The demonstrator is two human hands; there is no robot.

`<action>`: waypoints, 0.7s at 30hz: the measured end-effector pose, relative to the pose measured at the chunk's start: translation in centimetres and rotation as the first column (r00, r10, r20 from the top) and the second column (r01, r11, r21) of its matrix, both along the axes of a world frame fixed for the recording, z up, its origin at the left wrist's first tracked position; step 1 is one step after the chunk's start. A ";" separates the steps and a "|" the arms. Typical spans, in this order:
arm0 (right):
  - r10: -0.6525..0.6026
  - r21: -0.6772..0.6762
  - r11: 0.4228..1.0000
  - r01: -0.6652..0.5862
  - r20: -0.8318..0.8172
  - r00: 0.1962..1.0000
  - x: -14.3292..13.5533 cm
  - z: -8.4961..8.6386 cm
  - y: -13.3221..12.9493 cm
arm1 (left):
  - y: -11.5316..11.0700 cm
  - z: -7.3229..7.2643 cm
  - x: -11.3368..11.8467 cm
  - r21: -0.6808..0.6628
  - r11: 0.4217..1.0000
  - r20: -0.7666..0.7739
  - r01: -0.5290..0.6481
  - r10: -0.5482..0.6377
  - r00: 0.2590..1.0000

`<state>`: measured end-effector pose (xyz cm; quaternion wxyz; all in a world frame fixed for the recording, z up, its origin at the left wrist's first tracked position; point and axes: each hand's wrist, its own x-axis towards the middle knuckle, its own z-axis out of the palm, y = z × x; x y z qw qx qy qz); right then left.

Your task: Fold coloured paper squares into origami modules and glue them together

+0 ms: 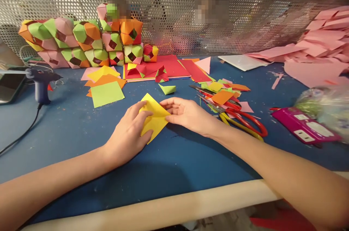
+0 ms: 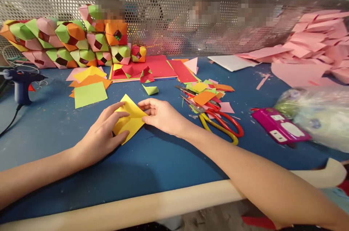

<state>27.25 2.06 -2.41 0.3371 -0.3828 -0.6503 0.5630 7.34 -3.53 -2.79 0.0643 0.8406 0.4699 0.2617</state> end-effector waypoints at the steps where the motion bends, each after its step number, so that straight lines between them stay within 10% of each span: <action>1: -0.018 0.011 1.000 0.018 0.004 1.000 0.0 -0.1 0.1 | 0.2 0.1 -0.2 -0.010 1.000 0.006 -0.018 0.018 1.000; 8: 0.032 0.044 0.998 -0.034 0.038 0.999 0.4 0.2 0.4 | 1.2 0.6 -0.5 -0.218 0.973 0.301 -0.073 0.138 0.943; 15: -0.194 0.058 0.980 0.192 0.021 0.981 -0.2 -0.5 0.1 | 1.3 0.1 -0.2 -0.295 0.954 0.554 -0.061 0.222 0.802; 21: -0.082 -0.053 0.995 0.080 -0.029 0.996 -0.3 -0.3 -0.5 | 0.9 0.4 0.2 -0.379 0.925 0.641 -0.011 0.271 0.718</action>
